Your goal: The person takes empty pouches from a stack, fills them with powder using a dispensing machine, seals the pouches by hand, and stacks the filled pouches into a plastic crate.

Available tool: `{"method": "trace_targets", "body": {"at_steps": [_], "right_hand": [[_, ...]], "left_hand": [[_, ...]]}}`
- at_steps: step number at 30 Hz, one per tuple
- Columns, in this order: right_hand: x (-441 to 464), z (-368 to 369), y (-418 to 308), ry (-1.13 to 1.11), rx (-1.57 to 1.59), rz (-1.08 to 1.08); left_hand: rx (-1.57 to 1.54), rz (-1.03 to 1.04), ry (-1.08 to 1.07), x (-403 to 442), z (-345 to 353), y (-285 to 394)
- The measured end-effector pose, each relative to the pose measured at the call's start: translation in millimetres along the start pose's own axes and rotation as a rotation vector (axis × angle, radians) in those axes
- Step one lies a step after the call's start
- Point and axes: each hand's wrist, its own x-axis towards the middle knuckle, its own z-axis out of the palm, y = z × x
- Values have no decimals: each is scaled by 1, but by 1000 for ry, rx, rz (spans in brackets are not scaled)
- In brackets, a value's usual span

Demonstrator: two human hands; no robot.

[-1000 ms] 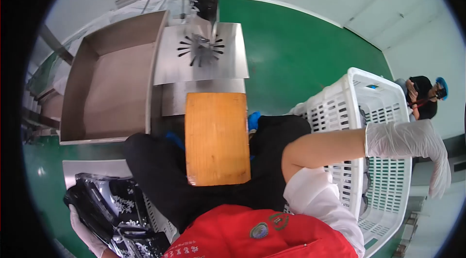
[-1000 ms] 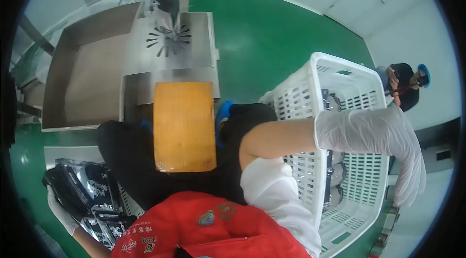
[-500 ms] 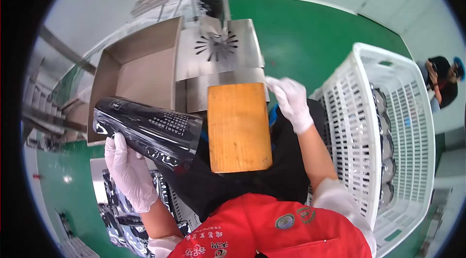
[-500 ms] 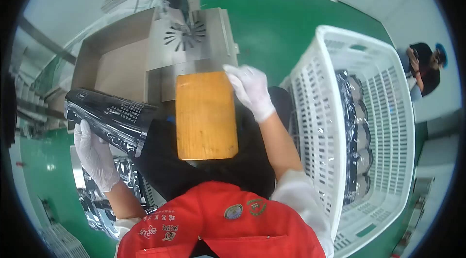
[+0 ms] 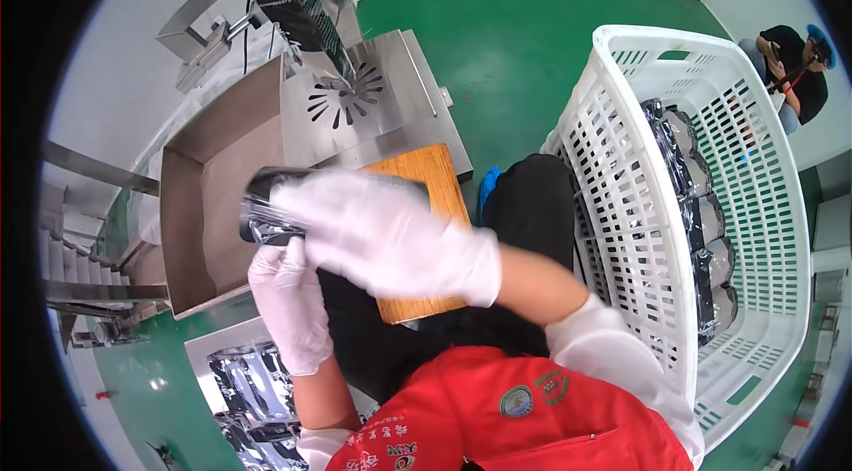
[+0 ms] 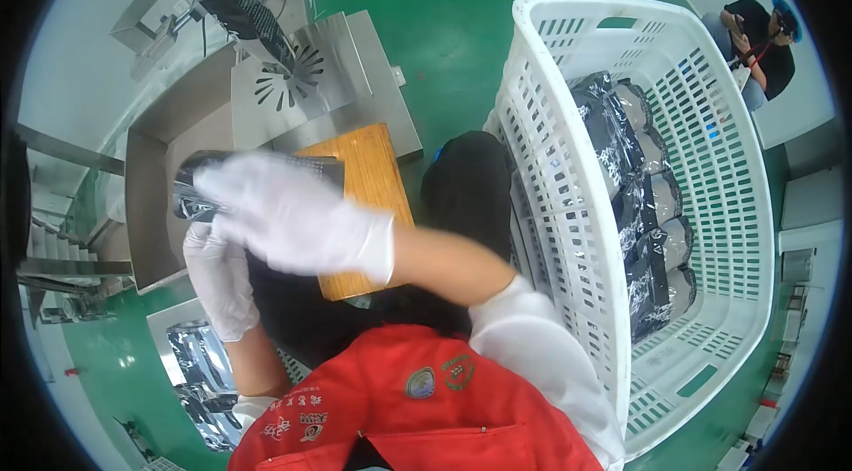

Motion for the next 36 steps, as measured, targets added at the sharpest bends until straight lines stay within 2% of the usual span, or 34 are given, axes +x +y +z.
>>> {"method": "trace_targets", "body": {"at_steps": [1,2,4,6,8,12,13,14,16,17,18,20,21,22,23,24,26,28,29,30,33,34,35,36], "right_hand": [[-6,18,-6,12,-45,-38],[-16,34,0,56,-77,-7],[-29,40,3,50,81,196],[-30,33,1,-22,186,296],[-27,25,-10,-98,117,367],[-27,26,-14,-171,47,366],[-25,24,-18,-205,60,443],[-22,21,-20,-221,54,427],[-14,15,-19,-337,272,685],[-15,17,-13,-230,367,615],[-15,16,-9,-242,362,607],[-12,15,-2,-218,448,667],[-11,23,-2,-154,383,559],[-7,23,-3,-164,379,551],[-2,22,-6,-204,171,552],[2,22,-7,-242,-38,547],[11,25,3,-216,-101,483],[16,30,24,-200,17,505],[16,37,35,-127,204,563],[20,42,38,-141,202,554],[31,63,46,-32,-217,417],[33,66,57,-44,-220,412],[37,66,71,59,-277,416],[40,65,72,166,-330,430]], "left_hand": [[34,-35,50,-7,22,11],[175,-46,37,-7,5,5],[348,78,88,-7,18,7],[271,40,-16,-4,13,10],[214,52,-66,1,10,9],[102,-45,-145,2,11,14],[142,-10,-184,4,5,8],[182,28,-222,7,-1,3],[220,-2,-226,11,-5,10],[230,-16,-304,15,-9,11],[239,-27,-383,18,-12,13],[265,-16,-384,22,-10,20],[379,-21,-440,26,-11,21],[495,-27,-495,29,-13,21],[615,120,-498,31,-12,15],[609,129,-490,35,-12,14],[857,494,-541,42,-13,14],[851,489,-506,47,-10,22],[844,509,-505,52,-12,22],[839,527,-506,56,-14,21],[909,578,-363,63,-17,14],[969,587,-281,62,-15,17],[934,615,-245,56,-11,20],[1078,639,-264,49,-10,24]]}}
